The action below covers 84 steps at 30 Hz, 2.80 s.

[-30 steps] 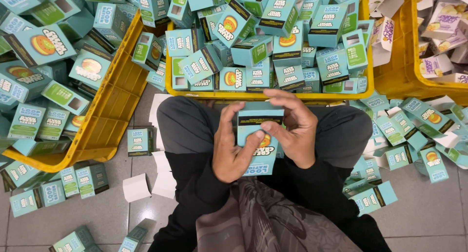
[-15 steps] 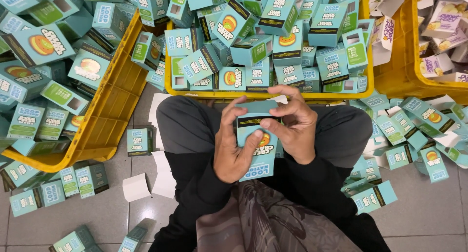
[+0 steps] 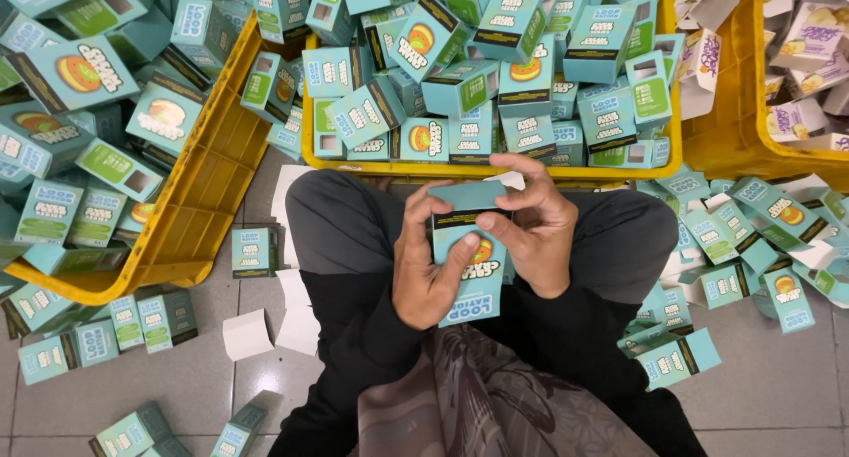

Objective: Folding small cardboard boxes and inserting paper slips into them.

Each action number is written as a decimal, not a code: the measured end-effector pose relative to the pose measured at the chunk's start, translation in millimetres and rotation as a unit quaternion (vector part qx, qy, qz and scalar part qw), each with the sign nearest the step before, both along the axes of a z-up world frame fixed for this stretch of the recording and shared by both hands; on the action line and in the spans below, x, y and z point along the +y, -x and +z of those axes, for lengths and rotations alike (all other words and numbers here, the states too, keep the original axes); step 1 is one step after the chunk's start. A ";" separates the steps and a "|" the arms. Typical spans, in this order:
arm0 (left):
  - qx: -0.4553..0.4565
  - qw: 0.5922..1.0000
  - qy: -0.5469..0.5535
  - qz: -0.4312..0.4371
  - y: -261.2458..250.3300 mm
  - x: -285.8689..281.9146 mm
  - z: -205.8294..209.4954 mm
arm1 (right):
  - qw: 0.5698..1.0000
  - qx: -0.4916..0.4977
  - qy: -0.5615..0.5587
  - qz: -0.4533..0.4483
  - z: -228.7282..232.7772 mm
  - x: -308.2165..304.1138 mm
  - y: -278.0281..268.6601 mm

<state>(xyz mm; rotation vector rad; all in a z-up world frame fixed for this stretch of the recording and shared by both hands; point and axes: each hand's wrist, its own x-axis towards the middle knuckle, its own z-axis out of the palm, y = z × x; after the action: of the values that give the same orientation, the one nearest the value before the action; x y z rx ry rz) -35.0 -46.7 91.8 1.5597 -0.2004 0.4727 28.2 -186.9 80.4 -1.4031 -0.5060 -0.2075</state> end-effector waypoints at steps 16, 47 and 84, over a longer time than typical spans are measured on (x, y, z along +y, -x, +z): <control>0.136 0.976 -0.093 0.142 43.0 121.7 -81.6 | 0.963 0.237 0.119 0.042 -29.6 -37.2 -15.8; 0.048 0.962 -0.249 0.101 67.7 106.8 -57.3 | 0.680 0.676 -0.241 0.150 -101.6 -29.4 -55.0; 0.155 0.866 0.400 -0.257 -22.0 9.7 -134.1 | 0.958 -0.169 0.227 -0.036 -19.6 -0.4 -22.0</control>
<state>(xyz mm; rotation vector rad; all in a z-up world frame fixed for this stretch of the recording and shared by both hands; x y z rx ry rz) -13.0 -37.0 -42.3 0.6929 -0.1353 -0.1315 50.2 -187.3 60.7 -1.8485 -0.8230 -0.4139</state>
